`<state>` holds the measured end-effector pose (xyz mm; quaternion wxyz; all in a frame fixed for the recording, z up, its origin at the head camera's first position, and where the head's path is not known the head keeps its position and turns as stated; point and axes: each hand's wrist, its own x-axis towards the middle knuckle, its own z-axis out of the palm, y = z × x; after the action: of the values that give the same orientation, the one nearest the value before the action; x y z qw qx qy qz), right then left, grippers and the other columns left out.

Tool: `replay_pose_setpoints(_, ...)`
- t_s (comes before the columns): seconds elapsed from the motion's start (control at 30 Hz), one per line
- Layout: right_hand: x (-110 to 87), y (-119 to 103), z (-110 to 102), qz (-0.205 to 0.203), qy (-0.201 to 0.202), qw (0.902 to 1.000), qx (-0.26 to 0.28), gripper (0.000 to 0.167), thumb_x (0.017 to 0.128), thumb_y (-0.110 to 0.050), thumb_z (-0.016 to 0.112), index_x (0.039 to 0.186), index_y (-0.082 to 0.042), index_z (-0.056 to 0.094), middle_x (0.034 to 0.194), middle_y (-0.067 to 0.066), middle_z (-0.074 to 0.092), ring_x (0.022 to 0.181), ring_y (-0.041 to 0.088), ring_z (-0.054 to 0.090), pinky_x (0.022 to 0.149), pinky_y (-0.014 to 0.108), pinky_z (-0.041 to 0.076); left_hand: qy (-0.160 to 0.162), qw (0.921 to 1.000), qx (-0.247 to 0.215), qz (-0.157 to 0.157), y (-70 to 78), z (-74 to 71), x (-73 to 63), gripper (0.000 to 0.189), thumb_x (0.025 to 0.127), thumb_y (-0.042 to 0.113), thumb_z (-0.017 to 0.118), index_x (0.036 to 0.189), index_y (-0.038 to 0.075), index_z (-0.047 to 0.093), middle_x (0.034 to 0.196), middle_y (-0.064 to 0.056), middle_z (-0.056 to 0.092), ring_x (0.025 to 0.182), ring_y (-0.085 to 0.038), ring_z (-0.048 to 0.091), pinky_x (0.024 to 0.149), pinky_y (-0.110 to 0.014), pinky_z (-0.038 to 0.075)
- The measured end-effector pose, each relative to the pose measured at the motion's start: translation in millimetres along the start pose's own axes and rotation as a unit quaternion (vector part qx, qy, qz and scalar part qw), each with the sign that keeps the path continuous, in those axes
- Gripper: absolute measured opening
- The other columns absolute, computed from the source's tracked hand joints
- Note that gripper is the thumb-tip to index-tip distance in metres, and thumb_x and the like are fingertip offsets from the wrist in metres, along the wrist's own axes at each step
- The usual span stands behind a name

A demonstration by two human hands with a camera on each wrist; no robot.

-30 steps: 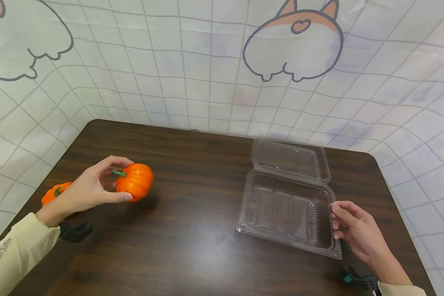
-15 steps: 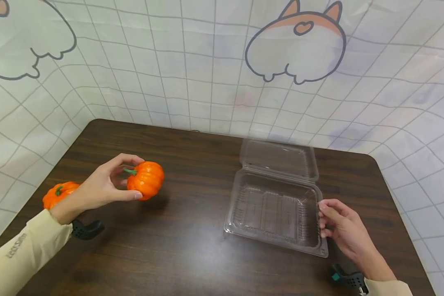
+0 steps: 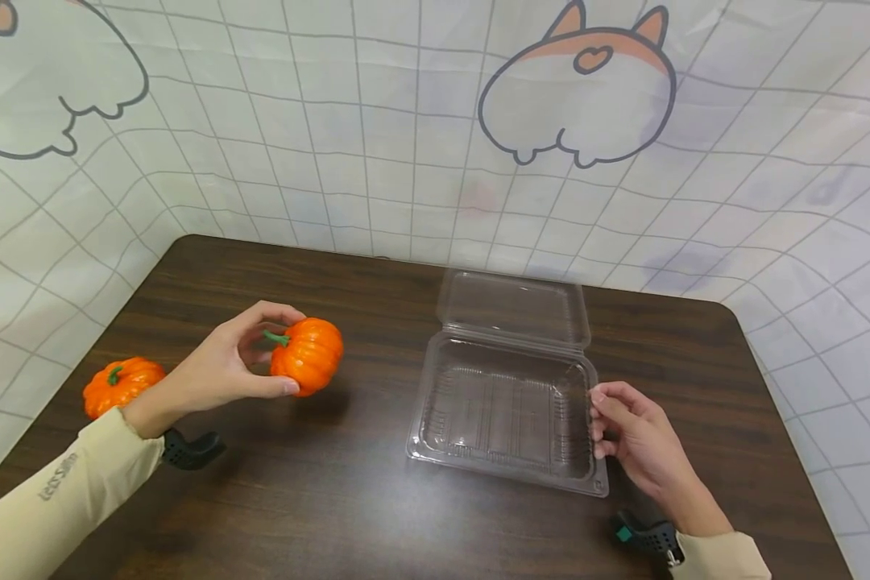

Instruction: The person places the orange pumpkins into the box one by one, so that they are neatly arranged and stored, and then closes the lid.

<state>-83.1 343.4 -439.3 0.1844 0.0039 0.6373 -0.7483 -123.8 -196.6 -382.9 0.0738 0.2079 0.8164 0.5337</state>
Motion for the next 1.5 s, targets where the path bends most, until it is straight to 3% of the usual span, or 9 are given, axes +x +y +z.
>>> replay_pose_setpoints(0.47, 6.9, 2, 28, -0.002, -0.023, 0.9996, 0.015, 0.015, 0.111, -0.016, 0.048, 0.113, -0.018, 0.063, 0.089, -0.008, 0.066, 0.069, 0.005, 0.064, 0.055, 0.021, 0.058, -0.013, 0.9997, -0.007, 0.018, 16.9, 17.4, 13.0, 0.071, 0.076, 0.016, 0.093, 0.135, 0.024, 0.055, 0.134, 0.002, 0.059, 0.117, -0.019, 0.06, 0.092, -0.029, 0.062)
replay_pose_setpoints(1.03, 12.6, 5, 44, 0.004, -0.016, 0.9999, -0.001, 0.01, 0.11, -0.02, 0.052, 0.111, -0.018, 0.062, 0.088, -0.009, 0.064, 0.068, 0.005, 0.062, 0.054, 0.022, 0.058, -0.04, 0.9981, -0.017, 0.044, 34.8, 41.3, 26.3, 0.071, 0.075, 0.017, 0.094, 0.134, 0.022, 0.056, 0.134, 0.001, 0.058, 0.117, -0.021, 0.06, 0.092, -0.029, 0.063)
replay_pose_setpoints(1.5, 17.6, 6, 51, 0.013, -0.016, 0.9998, 0.0, 0.008, 0.109, -0.022, 0.054, 0.111, -0.017, 0.06, 0.083, -0.007, 0.063, 0.066, 0.006, 0.062, 0.054, 0.022, 0.058, -0.063, 0.9972, 0.004, 0.041, 39.0, 66.3, 36.8, 0.071, 0.074, 0.024, 0.094, 0.134, 0.026, 0.056, 0.132, 0.004, 0.058, 0.117, -0.018, 0.061, 0.094, -0.03, 0.062)
